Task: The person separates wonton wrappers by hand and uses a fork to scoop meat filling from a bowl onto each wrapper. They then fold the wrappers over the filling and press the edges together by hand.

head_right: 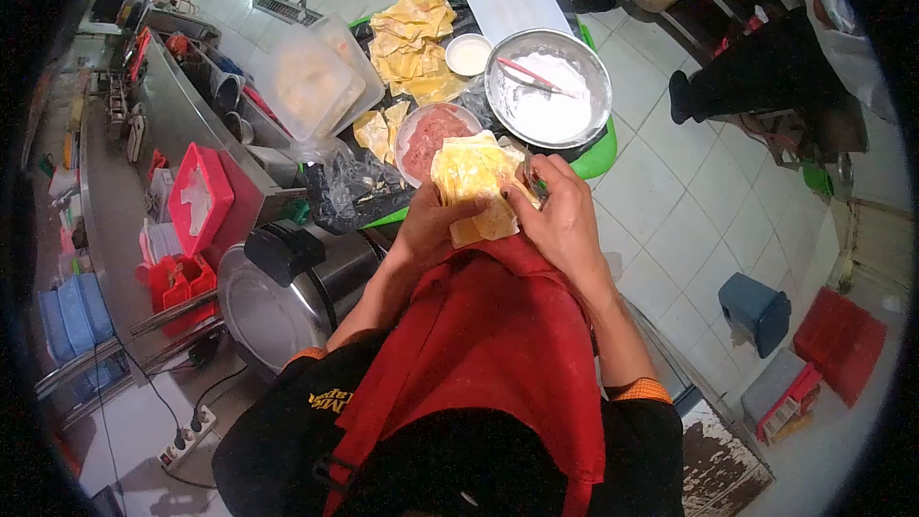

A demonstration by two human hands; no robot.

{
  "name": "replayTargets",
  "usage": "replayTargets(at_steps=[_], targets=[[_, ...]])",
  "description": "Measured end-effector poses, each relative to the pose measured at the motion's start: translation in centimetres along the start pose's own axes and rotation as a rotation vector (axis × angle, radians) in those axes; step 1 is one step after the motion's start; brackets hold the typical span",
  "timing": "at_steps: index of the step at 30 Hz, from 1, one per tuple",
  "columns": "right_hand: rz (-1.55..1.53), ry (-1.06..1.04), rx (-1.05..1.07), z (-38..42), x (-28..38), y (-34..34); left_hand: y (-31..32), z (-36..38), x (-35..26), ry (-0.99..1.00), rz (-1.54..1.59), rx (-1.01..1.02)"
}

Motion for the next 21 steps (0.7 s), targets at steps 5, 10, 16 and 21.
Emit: replayTargets(at_steps=[5, 10, 16, 21], targets=[[0.038, 0.163, 0.056, 0.2, 0.0, -0.6, -0.2, -0.1, 0.4, -0.002, -0.092, -0.048], [0.127, -0.036, -0.002, 1.0, -0.2, 0.0, 0.5, -0.4, 0.7, 0.044, -0.060, -0.130], [0.250, -0.233, 0.151, 3.7, 1.0, 2.3, -0.6, -1.0, 1.0, -0.004, 0.054, -0.068], [-0.110, -0.046, 0.306, 3.0, 2.3, 0.3, -2.9, -0.2, 0.9, -0.077, 0.223, -0.208]])
Point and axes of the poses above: each hand's wrist, its own z-axis away from the middle knuckle, its own y-axis out of the palm, x = y × z, the point moved 4 cm from there along -z, towards the middle knuckle, and after that the axes turned 2 degrees about -x, right-handed, at the moved point
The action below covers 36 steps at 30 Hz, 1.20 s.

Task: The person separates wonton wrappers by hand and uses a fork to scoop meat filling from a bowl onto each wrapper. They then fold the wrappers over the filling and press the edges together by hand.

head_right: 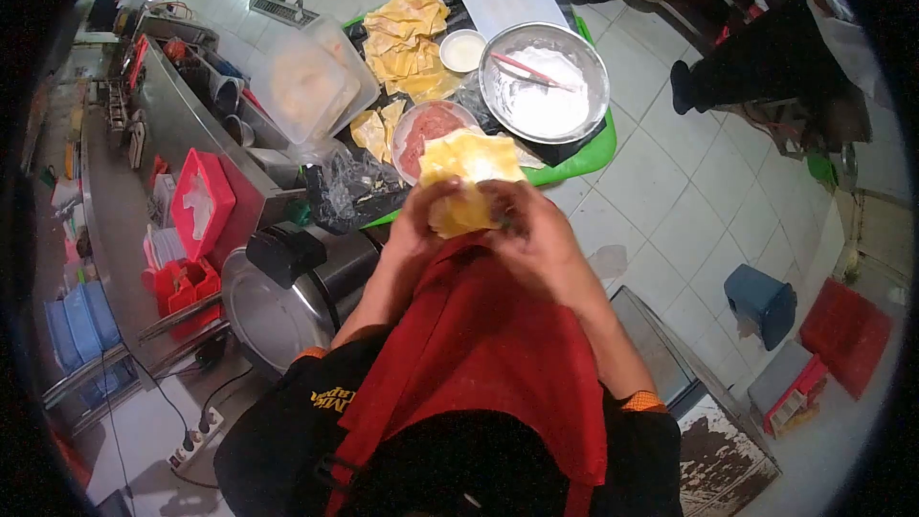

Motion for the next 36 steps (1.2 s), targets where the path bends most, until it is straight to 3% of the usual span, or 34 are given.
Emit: replayTargets(at_steps=[2, 3, 4, 6, 10, 12, 13, 14, 16, 19, 22, 24, 28, 30, 31, 32, 34, 36], targets=[[-0.869, 0.281, 0.020, 1.1, -1.8, -0.5, -2.1, 0.5, -0.6, -0.094, 0.184, -0.126], [-0.921, 0.351, 0.005, 1.7, -2.4, -0.1, -4.0, 0.2, -1.3, -0.064, 0.472, 0.143], [-0.924, 0.356, 0.011, 2.3, -3.1, 0.9, -4.1, 0.8, -2.4, -0.062, 0.474, 0.135], [-0.726, 0.438, -0.027, 3.3, -5.1, 2.7, -5.3, 2.4, -5.7, 0.332, 0.388, -0.041], [-0.541, 0.539, 0.038, 1.6, -5.4, 2.6, -8.7, 4.8, -10.6, 0.533, 0.486, 0.001], [-0.270, 0.440, 0.019, 0.0, -4.9, 1.9, -7.9, 7.1, -13.7, 0.632, 0.447, 0.296], [-0.216, 0.486, 0.054, -1.0, -3.7, 1.6, -7.3, 8.4, -15.4, 0.707, 0.375, 0.247], [-0.218, 0.491, 0.062, -1.6, -4.1, 2.2, -8.1, 9.5, -16.9, 0.791, 0.295, 0.026], [0.116, 0.326, 0.060, -2.7, -5.4, 3.3, -7.4, 10.7, -19.5, 0.891, 0.138, -0.143], [0.306, 0.155, -0.016, -2.6, -6.2, 5.4, -9.8, 10.3, -21.8, 0.916, 0.246, -0.094], [0.207, 0.324, 0.084, -3.4, -3.8, 6.3, -12.7, 10.6, -22.0, 0.880, 0.311, -0.155], [0.236, 0.247, 0.110, -4.0, -3.7, 7.1, -13.9, 10.8, -21.2, 0.898, 0.317, -0.215], [0.380, 0.148, 0.165, -4.2, -6.5, 9.5, -14.6, 10.5, -18.3, 0.730, 0.358, -0.225], [0.423, 0.141, 0.144, -4.5, -6.0, 10.3, -14.3, 10.1, -16.6, 0.648, 0.323, -0.392], [0.456, 0.131, 0.116, -4.8, -5.6, 10.7, -14.7, 9.7, -15.8, 0.628, 0.343, -0.224], [0.461, 0.131, 0.119, -5.2, -5.3, 11.4, -14.7, 10.1, -15.0, 0.609, 0.196, -0.228], [0.390, 0.126, 0.039, -6.2, -5.0, 12.3, -13.5, 9.9, -14.3, 0.488, 0.335, -0.092], [0.415, 0.161, 0.063, -6.8, -6.6, 13.4, -14.3, 10.0, -13.4, 0.431, 0.380, -0.098]])
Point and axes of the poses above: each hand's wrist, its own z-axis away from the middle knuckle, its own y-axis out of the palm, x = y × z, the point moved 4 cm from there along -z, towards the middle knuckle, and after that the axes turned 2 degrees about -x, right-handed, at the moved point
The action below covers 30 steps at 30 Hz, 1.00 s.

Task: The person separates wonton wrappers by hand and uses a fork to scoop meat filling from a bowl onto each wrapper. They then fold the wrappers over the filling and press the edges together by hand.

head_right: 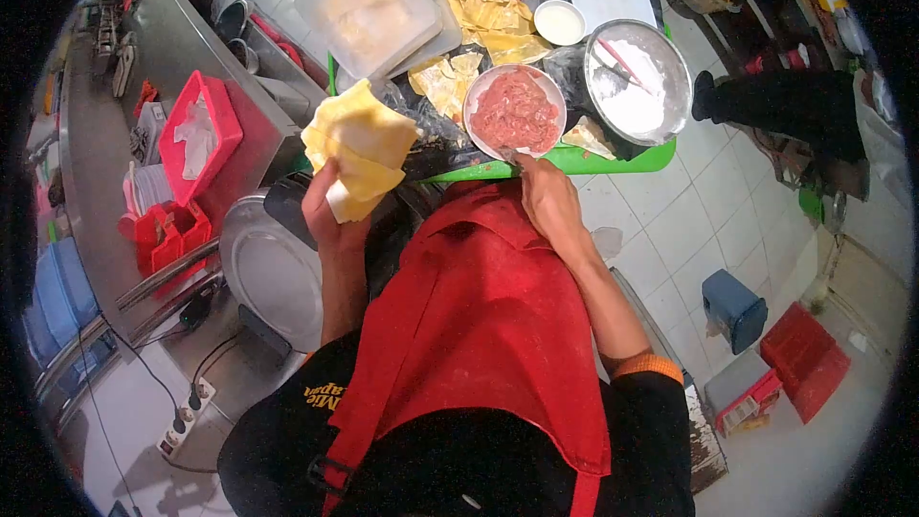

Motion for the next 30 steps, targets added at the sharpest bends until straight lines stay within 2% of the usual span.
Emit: replayTargets(at_steps=[2, 4, 8, 10, 19, 23, 26, 30], targets=[[0.028, 0.028, 0.029, 0.3, -1.3, 1.4, -0.5, 0.4, 0.0, -0.054, 0.040, -0.025], [0.016, -0.084, -0.063, 0.4, -1.5, 1.1, -0.4, 0.6, -0.4, -0.061, -0.018, -0.056], [0.023, -0.101, -0.169, 0.3, -1.1, 1.2, -1.5, 0.5, -1.2, -0.048, -0.023, -0.035], [0.104, -0.046, -0.073, 0.5, -0.5, 1.3, -1.5, 0.1, -1.6, -0.013, -0.058, -0.026], [0.122, 0.103, -0.045, 1.3, 0.4, -0.6, -1.1, -0.8, -1.0, -0.070, -0.069, 0.014], [0.085, 0.031, -0.093, 0.6, -1.1, 0.8, -0.9, -1.6, -0.3, -0.080, -0.051, 0.023], [0.161, 0.105, 0.008, 0.8, -0.7, -0.2, -0.7, -1.5, -0.1, -0.088, -0.124, -0.048], [0.182, 0.051, -0.033, 0.6, -0.6, 0.5, -0.6, -2.0, 0.2, -0.117, -0.095, 0.035]])
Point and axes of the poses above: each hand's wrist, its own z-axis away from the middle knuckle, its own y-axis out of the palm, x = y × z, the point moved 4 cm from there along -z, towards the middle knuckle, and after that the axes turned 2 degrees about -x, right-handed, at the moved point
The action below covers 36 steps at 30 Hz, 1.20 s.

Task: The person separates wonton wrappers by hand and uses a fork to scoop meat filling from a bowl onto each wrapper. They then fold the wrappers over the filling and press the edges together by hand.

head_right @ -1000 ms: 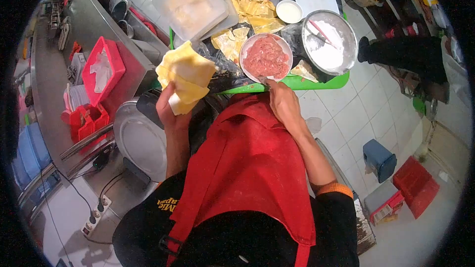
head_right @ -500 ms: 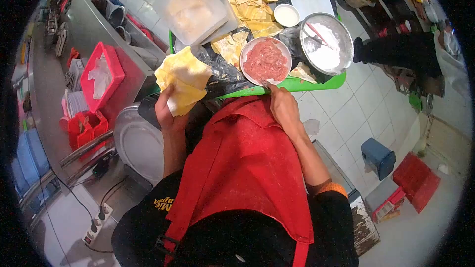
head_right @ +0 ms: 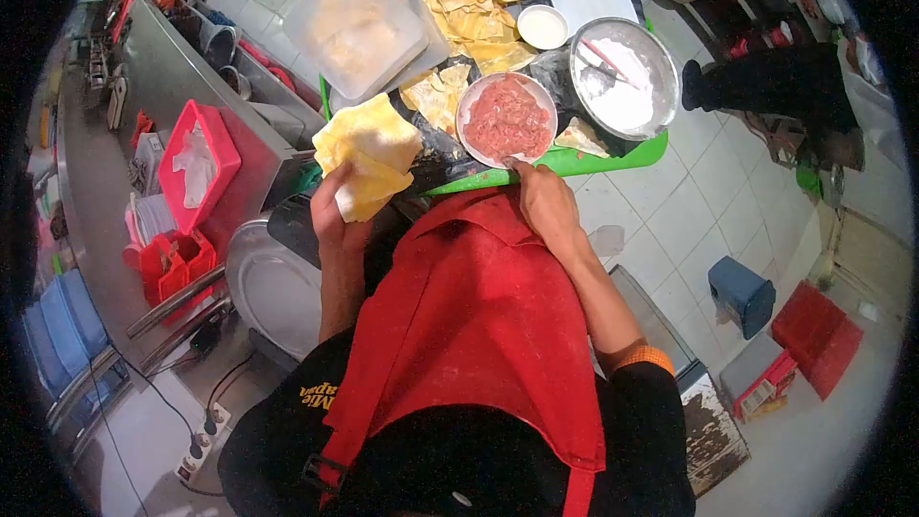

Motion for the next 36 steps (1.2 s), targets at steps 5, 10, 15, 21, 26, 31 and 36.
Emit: replayTargets(at_steps=[5, 10, 15, 21, 26, 31, 36], targets=[[0.013, 0.058, 0.032, -0.6, 0.7, -1.0, -0.1, 0.1, -0.2, 0.011, -0.027, -0.011], [-0.114, -0.028, 0.088, -1.0, -1.4, 0.6, -0.1, 0.1, 0.1, -0.043, 0.019, -0.101], [-0.750, 0.246, 0.337, -1.2, -3.9, -3.9, -0.8, -0.3, 0.8, -0.084, 0.051, -0.104], [-1.218, 0.565, 0.427, 0.3, -3.6, -2.8, -0.2, -0.7, 1.3, -0.119, 0.034, -0.058], [-0.260, 0.007, -0.016, -0.6, -1.9, 0.4, -0.6, -1.4, 1.4, -0.155, 0.006, -0.087], [-0.219, -0.008, -0.021, -0.3, -0.7, 0.1, -0.7, -1.7, 1.1, -0.163, 0.069, -0.037], [-0.186, -0.010, -0.032, -0.8, 0.0, 0.9, 0.0, -1.5, 0.8, -0.197, 0.116, -0.027]])
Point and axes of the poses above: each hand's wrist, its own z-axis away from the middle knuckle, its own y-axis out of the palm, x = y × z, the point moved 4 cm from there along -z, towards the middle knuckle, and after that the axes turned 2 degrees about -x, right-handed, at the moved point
